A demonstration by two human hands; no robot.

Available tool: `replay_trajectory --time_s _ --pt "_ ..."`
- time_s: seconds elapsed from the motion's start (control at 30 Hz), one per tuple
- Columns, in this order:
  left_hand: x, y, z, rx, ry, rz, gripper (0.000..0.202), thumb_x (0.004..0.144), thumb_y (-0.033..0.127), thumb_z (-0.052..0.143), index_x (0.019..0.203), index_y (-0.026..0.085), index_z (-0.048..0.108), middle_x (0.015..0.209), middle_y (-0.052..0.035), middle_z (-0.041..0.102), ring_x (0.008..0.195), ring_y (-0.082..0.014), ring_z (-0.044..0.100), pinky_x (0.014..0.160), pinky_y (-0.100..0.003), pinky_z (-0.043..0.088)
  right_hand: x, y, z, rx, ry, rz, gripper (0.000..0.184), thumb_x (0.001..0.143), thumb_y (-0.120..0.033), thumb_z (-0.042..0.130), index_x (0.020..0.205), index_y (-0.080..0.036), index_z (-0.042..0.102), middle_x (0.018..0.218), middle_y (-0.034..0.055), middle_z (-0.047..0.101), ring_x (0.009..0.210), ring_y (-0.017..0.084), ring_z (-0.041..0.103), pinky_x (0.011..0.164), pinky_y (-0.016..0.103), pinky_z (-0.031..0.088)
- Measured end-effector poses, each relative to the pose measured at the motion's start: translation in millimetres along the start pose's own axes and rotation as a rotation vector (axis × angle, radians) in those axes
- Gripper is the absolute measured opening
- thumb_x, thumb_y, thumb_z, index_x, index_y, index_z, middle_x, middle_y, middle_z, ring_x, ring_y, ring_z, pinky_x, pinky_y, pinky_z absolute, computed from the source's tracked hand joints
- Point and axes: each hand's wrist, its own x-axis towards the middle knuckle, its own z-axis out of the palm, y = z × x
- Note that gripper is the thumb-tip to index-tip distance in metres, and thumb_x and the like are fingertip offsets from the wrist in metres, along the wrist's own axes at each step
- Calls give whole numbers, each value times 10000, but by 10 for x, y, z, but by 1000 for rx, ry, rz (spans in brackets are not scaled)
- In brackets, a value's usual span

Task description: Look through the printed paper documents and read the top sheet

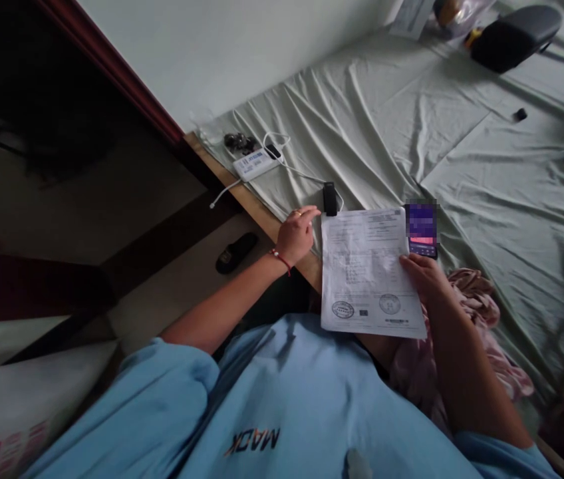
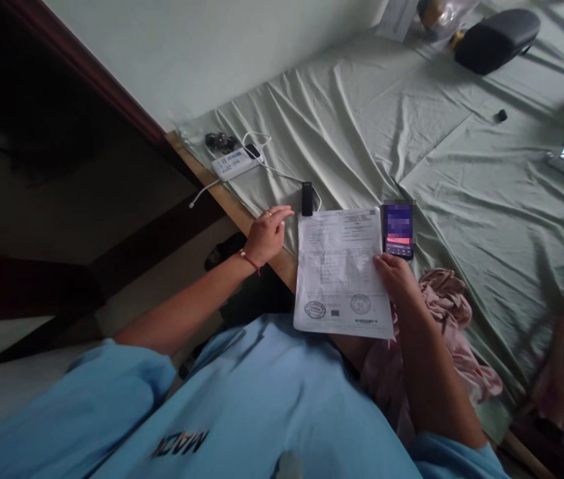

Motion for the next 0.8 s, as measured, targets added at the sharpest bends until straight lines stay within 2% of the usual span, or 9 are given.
replay_trajectory --time_s 0.13,0.2,0.37,0.53,0.63,0.8 --pt "262 -102 112 -3 -54 157 533 879 -5 400 1322 141 658 1434 -102 619 1396 -220 515 1211 -443 390 14 0 -25 -21 2 -1 328 649 -501 762 743 -216 630 614 8 658 510 179 589 511 299 490" --pt "337 -148 175 -19 -113 168 555 867 -2 428 1341 173 657 1456 -92 605 1426 -239 489 1210 -490 368 14 -6 -26 -24 11 -4 318 654 -503 755 736 -222 629 610 7 653 509 181 583 510 304 485" --pt "375 -243 228 -13 -243 156 637 826 -28 439 1364 242 645 1476 -76 584 1361 -250 560 1206 -599 279 21 -9 -21 -17 15 -9 295 665 -503 738 738 -234 642 618 21 664 546 210 613 535 332 507" --pt "347 -300 210 -2 -215 174 595 849 -7 461 1312 294 682 1429 -46 623 1400 -265 524 1235 -628 143 58 19 -49 -16 12 3 284 681 -480 742 765 -217 675 640 26 687 558 212 634 533 324 518" --pt "335 -278 225 -3 -199 168 549 863 17 484 1288 291 697 1419 -46 631 1367 -273 552 1246 -629 80 73 29 -58 -11 16 3 267 702 -461 743 780 -211 692 649 19 695 546 211 639 531 324 529" --pt "324 -171 252 -19 -161 143 475 878 43 503 1253 245 713 1404 -82 645 1346 -285 565 1246 -624 107 -9 -7 6 16 3 -11 312 692 -499 757 802 -215 691 654 23 702 551 220 651 526 324 525"
